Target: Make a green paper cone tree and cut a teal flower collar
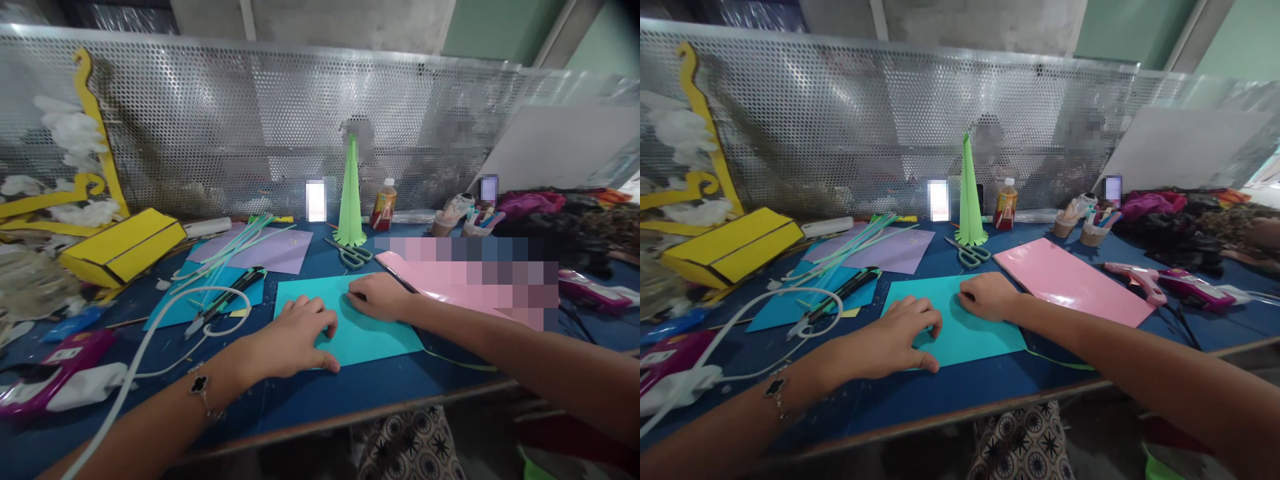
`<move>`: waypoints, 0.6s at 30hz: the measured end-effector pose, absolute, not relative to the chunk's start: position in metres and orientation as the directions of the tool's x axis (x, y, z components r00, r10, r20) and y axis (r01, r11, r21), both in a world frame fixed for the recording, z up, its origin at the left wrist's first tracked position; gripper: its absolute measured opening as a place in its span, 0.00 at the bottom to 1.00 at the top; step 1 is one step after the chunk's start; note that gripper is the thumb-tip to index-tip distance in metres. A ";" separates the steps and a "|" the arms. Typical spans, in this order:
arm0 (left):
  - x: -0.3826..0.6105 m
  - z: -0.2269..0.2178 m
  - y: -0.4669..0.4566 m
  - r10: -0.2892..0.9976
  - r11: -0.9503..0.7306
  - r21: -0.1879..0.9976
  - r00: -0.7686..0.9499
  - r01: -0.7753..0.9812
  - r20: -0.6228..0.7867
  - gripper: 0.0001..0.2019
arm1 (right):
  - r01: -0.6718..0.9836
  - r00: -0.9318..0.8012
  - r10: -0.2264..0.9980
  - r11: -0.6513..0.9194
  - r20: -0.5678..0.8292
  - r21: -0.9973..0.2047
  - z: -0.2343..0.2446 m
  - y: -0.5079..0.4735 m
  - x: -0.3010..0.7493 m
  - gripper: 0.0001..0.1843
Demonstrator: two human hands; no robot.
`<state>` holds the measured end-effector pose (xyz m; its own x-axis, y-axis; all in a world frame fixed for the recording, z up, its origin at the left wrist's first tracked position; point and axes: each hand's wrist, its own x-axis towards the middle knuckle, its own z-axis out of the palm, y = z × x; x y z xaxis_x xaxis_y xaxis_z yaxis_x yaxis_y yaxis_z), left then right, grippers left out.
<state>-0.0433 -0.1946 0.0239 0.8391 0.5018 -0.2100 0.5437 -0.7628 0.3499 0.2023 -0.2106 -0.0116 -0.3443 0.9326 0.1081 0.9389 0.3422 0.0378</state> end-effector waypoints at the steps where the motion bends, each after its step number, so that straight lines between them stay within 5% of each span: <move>1: -0.047 0.026 -0.195 0.508 -0.765 0.332 0.834 0.552 -0.217 0.23 | 0.938 -0.346 0.932 0.344 0.108 0.039 -0.011 -0.211 0.202 0.19; 9: -0.080 0.035 -0.187 0.602 -0.726 0.185 0.743 0.662 -0.293 0.29 | 0.931 -0.365 0.926 0.362 0.098 0.046 -0.009 -0.212 0.203 0.19; 18: -0.112 0.034 -0.185 0.652 -0.664 0.208 0.692 0.718 -0.310 0.29 | 0.933 -0.359 0.930 0.354 0.077 0.067 -0.005 -0.215 0.201 0.17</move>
